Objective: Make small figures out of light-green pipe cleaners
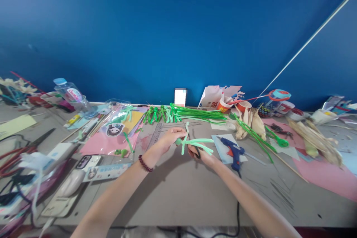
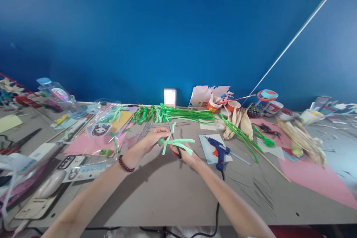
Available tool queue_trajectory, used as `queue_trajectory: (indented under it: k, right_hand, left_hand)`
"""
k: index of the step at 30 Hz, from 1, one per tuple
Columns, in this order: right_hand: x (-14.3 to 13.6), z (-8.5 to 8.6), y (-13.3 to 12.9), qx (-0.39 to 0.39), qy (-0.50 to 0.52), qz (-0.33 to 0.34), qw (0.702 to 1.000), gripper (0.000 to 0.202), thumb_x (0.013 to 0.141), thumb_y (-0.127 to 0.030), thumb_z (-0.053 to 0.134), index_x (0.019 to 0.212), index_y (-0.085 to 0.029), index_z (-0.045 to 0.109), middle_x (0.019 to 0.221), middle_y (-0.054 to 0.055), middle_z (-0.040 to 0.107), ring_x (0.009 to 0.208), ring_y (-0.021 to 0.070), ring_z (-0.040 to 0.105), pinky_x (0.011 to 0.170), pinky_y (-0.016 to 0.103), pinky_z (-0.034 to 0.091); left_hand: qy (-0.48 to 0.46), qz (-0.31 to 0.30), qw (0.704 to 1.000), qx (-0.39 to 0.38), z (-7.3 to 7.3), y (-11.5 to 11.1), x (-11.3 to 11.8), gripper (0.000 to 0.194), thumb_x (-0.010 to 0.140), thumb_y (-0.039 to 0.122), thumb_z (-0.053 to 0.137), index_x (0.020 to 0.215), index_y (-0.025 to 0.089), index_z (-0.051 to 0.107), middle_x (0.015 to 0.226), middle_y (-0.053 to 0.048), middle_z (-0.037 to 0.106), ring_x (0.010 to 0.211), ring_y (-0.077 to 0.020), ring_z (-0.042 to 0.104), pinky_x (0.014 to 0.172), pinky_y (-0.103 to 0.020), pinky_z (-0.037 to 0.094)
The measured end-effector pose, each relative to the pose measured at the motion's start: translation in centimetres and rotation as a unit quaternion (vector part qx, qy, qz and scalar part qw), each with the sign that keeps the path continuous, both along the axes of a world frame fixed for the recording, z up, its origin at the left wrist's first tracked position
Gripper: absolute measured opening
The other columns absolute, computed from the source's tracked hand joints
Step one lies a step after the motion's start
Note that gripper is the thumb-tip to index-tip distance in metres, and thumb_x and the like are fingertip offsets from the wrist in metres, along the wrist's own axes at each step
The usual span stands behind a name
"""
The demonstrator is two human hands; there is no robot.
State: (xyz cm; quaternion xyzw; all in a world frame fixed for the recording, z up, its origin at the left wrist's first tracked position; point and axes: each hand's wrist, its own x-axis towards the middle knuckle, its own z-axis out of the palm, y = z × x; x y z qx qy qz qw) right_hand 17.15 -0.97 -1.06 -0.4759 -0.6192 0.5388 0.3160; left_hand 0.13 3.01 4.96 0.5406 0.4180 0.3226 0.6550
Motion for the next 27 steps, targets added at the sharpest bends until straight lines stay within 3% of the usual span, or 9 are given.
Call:
queue_trajectory:
  k: [3,10,19,27]
  right_hand:
    - [0.1,0.0,0.0,-0.011,0.025,0.006,1.000,0.039,0.080,-0.051,0.048,0.060,-0.018,0.050,0.054,-0.003,0.046,0.047,0.0078,0.037,0.044,0.021,0.028]
    - [-0.6,1.9,-0.4,-0.021,0.020,-0.013,1.000,0.033,0.073,-0.046,0.054,0.057,-0.019,0.048,0.052,-0.003,0.045,0.047,0.0092,0.039,0.044,0.022,0.031]
    - [0.1,0.0,0.0,-0.013,0.074,0.024,0.997,0.028,0.073,-0.045,0.054,0.065,-0.018,0.052,0.058,-0.001,0.051,0.049,0.0092,0.041,0.044,0.021,0.032]
    - [0.3,0.5,0.0,0.012,0.039,0.022,0.999,0.027,0.074,-0.035,0.053,0.054,-0.018,0.047,0.050,-0.001,0.049,0.045,0.0090,0.040,0.041,0.022,0.031]
  left_hand:
    - [0.011,-0.007,1.000,-0.003,0.5,-0.1,-0.1,0.027,0.063,0.040,0.067,0.056,0.016,0.059,0.054,0.004,0.045,0.049,-0.0074,0.037,0.048,-0.024,0.025]
    - [-0.001,-0.015,1.000,-0.005,1.1,-0.2,-0.4,0.024,0.062,0.037,0.069,0.055,0.016,0.060,0.053,0.003,0.046,0.047,-0.0070,0.035,0.046,-0.023,0.023]
    - [-0.004,-0.035,0.999,0.011,0.9,0.0,-0.5,0.020,0.063,0.032,0.065,0.055,0.016,0.058,0.055,0.002,0.047,0.050,-0.0078,0.037,0.048,-0.023,0.024]
    - [0.016,-0.057,0.998,0.021,1.0,0.0,-0.8,0.018,0.063,0.033,0.065,0.059,0.017,0.060,0.058,0.001,0.052,0.052,-0.0093,0.041,0.050,-0.024,0.027]
